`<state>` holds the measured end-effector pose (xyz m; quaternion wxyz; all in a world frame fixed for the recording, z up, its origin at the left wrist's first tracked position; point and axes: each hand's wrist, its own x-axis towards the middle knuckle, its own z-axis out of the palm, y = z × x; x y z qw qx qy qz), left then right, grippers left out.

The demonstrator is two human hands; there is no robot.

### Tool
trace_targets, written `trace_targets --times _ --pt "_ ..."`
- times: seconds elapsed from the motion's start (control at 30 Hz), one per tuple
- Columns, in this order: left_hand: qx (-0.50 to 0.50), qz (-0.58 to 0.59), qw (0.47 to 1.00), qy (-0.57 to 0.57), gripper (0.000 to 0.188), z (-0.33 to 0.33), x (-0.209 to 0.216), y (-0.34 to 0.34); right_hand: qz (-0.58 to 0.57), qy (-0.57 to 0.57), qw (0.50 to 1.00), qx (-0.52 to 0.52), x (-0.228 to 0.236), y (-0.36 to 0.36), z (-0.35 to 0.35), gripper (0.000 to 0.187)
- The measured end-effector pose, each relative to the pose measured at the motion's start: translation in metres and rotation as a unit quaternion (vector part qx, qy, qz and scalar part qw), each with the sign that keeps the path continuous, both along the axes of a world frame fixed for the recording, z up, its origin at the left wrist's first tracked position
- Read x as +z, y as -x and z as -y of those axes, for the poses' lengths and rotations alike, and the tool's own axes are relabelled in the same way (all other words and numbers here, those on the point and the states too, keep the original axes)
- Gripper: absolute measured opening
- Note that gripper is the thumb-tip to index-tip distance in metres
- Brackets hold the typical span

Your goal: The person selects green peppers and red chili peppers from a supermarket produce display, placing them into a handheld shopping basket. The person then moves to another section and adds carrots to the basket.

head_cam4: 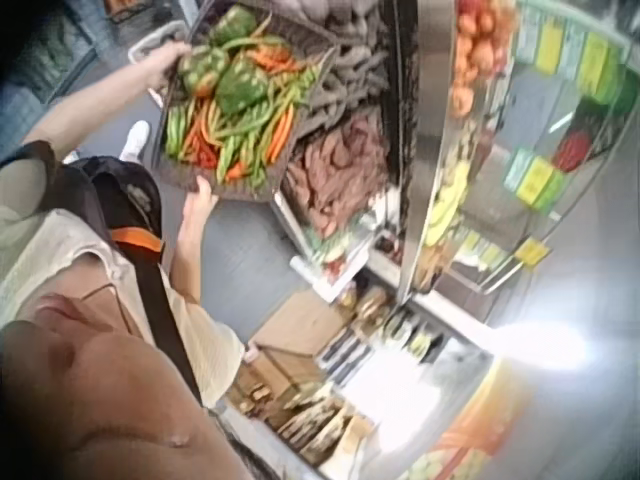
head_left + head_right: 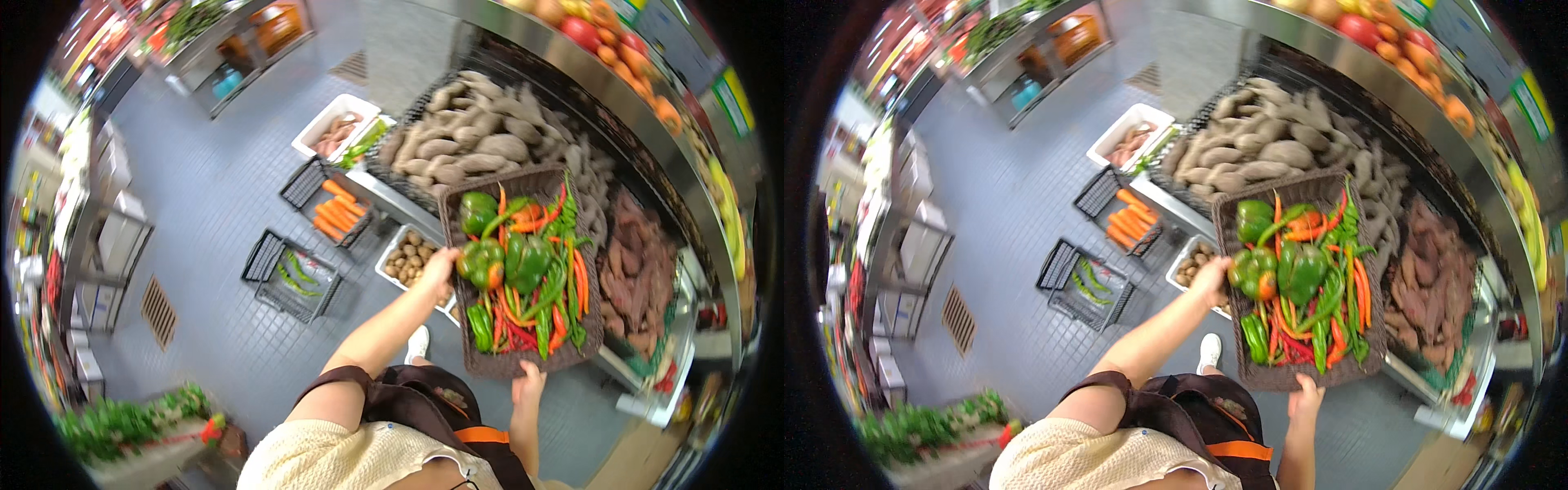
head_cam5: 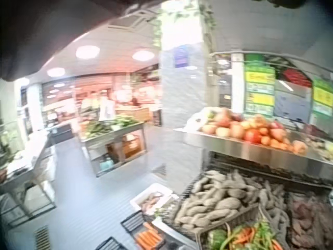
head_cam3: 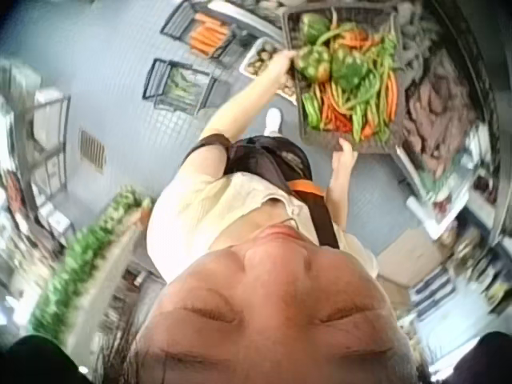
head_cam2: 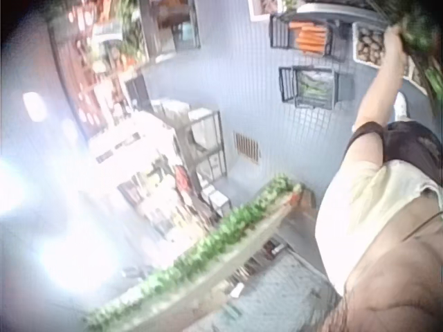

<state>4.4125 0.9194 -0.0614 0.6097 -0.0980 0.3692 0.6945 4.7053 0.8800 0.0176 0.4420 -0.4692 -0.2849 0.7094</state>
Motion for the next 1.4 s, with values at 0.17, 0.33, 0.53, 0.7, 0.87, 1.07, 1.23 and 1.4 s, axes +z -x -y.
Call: trace_targets --times 0.17,0.33,0.53,0.7,0.87,1.07,1.23,1.4 --pt "0.138 0.08 0.987 -0.003 0.022 0.152 0.006 -0.016 0.036 -0.036 0.992 0.113 0.015 0.0 0.055 0.053" --pt "0.294 0.172 0.94 0.032 0.025 0.332 -0.052 -0.027 0.099 0.036 0.963 0.25 0.0 0.039 0.123 0.051" --pt "0.454 0.198 0.868 0.043 0.029 0.513 -0.034 -0.047 0.128 -0.018 0.831 0.54 -0.021 0.156 0.187 0.043" --pt "0.602 0.218 0.765 0.067 0.028 0.588 -0.027 -0.064 0.124 -0.04 0.733 0.668 -0.009 0.239 0.248 0.05" --pt "0.673 0.229 0.703 0.043 0.03 0.619 -0.029 -0.061 0.101 -0.088 0.66 0.74 -0.011 0.3 0.284 0.05" --pt "0.688 0.219 0.687 0.084 0.028 0.637 -0.035 -0.026 0.075 -0.07 0.641 0.761 -0.022 0.362 0.303 0.048" --pt "0.671 0.206 0.709 0.067 0.028 0.644 -0.055 0.029 0.075 -0.05 0.662 0.744 -0.044 0.414 0.301 0.047" --pt "0.648 0.185 0.727 0.132 0.033 0.632 -0.05 0.117 0.092 -0.003 0.661 0.744 -0.073 0.497 0.288 0.047"
